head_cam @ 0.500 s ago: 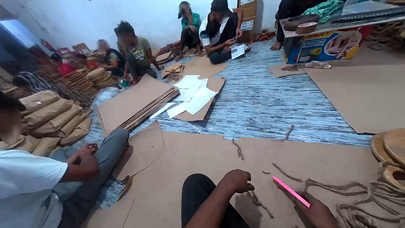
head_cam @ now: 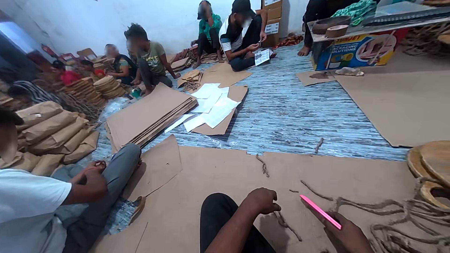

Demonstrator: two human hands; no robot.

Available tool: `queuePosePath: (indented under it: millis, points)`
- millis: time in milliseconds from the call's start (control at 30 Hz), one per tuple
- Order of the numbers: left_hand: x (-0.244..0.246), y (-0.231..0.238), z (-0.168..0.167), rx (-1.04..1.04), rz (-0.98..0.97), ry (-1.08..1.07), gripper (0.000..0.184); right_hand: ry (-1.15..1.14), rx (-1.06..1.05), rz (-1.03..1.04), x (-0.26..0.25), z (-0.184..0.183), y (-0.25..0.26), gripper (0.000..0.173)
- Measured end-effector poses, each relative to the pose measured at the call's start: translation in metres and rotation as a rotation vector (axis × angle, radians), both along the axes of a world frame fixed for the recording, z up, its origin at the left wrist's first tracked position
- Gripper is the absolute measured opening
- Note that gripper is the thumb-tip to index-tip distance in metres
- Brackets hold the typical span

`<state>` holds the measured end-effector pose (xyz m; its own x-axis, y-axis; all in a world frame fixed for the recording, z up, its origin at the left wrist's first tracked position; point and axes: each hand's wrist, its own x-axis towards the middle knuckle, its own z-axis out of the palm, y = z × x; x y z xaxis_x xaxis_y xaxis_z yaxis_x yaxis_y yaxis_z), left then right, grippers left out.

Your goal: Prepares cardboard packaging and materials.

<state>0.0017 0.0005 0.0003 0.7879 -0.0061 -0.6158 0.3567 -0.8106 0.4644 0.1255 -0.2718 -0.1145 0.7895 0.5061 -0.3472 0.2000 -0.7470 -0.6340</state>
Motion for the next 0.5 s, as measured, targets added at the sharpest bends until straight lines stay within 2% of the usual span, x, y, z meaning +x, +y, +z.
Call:
queuePosePath:
  millis: [167,267,400,500]
  points:
    - [-0.0007,0.0003,0.0,-0.003,0.007,0.003,0.046,0.022,-0.035,0.014,0.0001,-0.002,-0.0003,0.038]
    - [0.0004,0.0001,0.0001,-0.002,0.002,0.008,0.047,-0.019,0.063,-0.035,-0.0013,0.0038,0.0014,0.04]
    - [-0.0008,0.0007,-0.001,-0.006,0.0,0.002,0.047,0.003,0.004,-0.014,0.0003,-0.0022,-0.0013,0.038]
    - [-0.0005,0.0003,-0.0013,-0.009,0.014,-0.011,0.047,-0.022,0.061,-0.025,-0.0003,0.0,0.0005,0.039]
